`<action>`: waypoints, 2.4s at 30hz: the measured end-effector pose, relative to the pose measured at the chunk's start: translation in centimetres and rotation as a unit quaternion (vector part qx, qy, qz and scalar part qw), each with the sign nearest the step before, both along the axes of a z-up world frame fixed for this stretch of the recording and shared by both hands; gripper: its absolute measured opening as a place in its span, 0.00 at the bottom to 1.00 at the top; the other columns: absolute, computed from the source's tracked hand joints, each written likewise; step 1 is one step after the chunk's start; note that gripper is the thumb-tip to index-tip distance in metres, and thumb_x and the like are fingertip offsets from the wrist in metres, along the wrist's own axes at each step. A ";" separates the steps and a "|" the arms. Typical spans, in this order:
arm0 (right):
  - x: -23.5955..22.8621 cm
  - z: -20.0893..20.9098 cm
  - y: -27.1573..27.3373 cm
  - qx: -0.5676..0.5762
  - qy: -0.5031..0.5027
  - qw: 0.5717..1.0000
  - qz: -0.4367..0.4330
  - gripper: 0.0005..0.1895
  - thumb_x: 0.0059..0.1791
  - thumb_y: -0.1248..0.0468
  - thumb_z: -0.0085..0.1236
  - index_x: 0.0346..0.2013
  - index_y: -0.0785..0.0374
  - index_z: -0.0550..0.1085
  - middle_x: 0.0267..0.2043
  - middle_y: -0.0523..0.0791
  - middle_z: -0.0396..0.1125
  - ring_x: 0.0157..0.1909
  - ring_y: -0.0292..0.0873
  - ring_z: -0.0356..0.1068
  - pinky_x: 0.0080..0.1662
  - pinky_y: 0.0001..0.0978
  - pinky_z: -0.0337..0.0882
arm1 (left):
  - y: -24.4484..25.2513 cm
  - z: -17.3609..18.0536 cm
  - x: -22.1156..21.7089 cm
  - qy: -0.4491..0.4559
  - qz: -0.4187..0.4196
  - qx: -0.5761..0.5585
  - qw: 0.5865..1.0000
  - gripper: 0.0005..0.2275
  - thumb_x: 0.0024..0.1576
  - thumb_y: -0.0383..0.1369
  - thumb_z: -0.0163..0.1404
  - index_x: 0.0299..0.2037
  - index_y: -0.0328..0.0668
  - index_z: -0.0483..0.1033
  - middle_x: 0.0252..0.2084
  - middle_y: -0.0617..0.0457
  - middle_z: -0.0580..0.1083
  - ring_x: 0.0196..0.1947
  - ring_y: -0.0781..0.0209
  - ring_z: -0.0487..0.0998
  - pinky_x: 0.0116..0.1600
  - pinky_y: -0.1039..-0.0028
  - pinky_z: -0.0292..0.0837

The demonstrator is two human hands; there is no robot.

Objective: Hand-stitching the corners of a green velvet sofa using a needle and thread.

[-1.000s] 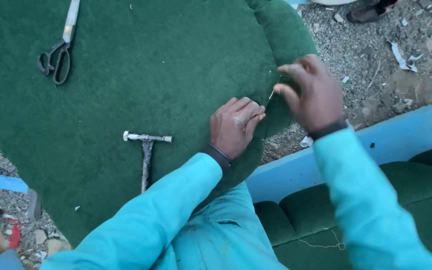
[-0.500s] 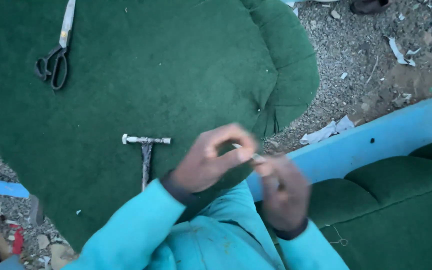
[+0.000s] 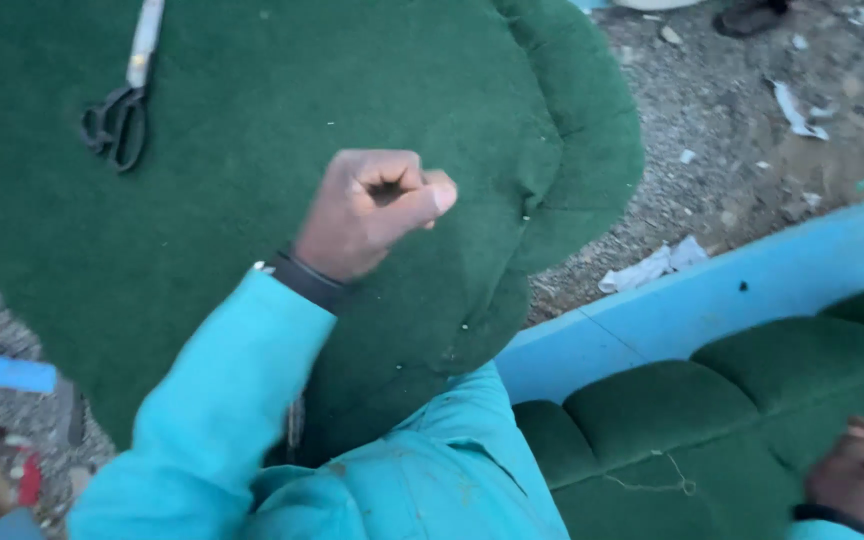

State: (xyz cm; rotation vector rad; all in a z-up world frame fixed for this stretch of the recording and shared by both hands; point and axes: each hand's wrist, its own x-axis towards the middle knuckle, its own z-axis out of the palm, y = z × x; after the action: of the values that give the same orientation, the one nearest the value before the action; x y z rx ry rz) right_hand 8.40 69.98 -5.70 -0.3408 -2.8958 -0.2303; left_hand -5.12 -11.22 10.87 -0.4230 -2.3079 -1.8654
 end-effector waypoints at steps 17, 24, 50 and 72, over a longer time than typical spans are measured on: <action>-16.0 4.0 -51.7 -0.324 0.023 0.931 0.166 0.17 0.57 0.38 0.86 0.44 0.43 0.92 0.35 0.36 0.82 0.46 0.48 0.87 0.53 0.49 0.83 | 9.5 -0.6 13.6 -0.164 0.156 0.192 0.955 0.22 0.68 0.22 0.60 0.21 0.41 0.63 0.21 0.49 0.57 0.41 0.66 0.71 0.62 0.32 0.93; -15.9 3.2 -52.7 -0.330 0.033 0.936 0.114 0.16 0.60 0.45 0.80 0.51 0.51 0.92 0.36 0.43 0.84 0.47 0.63 0.86 0.52 0.63 0.82 | 10.8 -2.5 14.6 -0.055 0.073 0.073 0.993 0.19 0.62 0.22 0.64 0.22 0.45 0.66 0.22 0.48 0.67 0.25 0.33 0.78 0.64 0.40 0.95; -21.5 8.3 -45.0 -0.205 -0.025 0.902 0.378 0.04 0.72 0.57 0.73 0.58 0.50 0.85 0.37 0.38 0.83 0.49 0.59 0.83 0.56 0.57 0.82 | 30.4 -23.1 0.4 -0.224 0.035 0.073 0.971 0.13 0.60 0.37 0.52 0.24 0.51 0.62 0.19 0.57 0.64 0.22 0.46 0.73 0.46 0.79 0.63; -21.4 3.7 -44.4 -0.212 0.086 0.923 0.309 0.15 0.70 0.48 0.83 0.55 0.48 0.83 0.28 0.38 0.77 0.36 0.59 0.84 0.45 0.53 0.84 | 29.9 -23.8 0.9 -0.230 0.010 0.087 0.969 0.14 0.65 0.31 0.52 0.25 0.45 0.66 0.21 0.49 0.65 0.26 0.41 0.72 0.38 0.60 0.67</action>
State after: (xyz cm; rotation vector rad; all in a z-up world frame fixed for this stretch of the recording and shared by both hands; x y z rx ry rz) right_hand -13.02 25.59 -2.00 0.4716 -2.6827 0.5073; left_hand -4.20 18.68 -12.93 0.0677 -2.3597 -2.3334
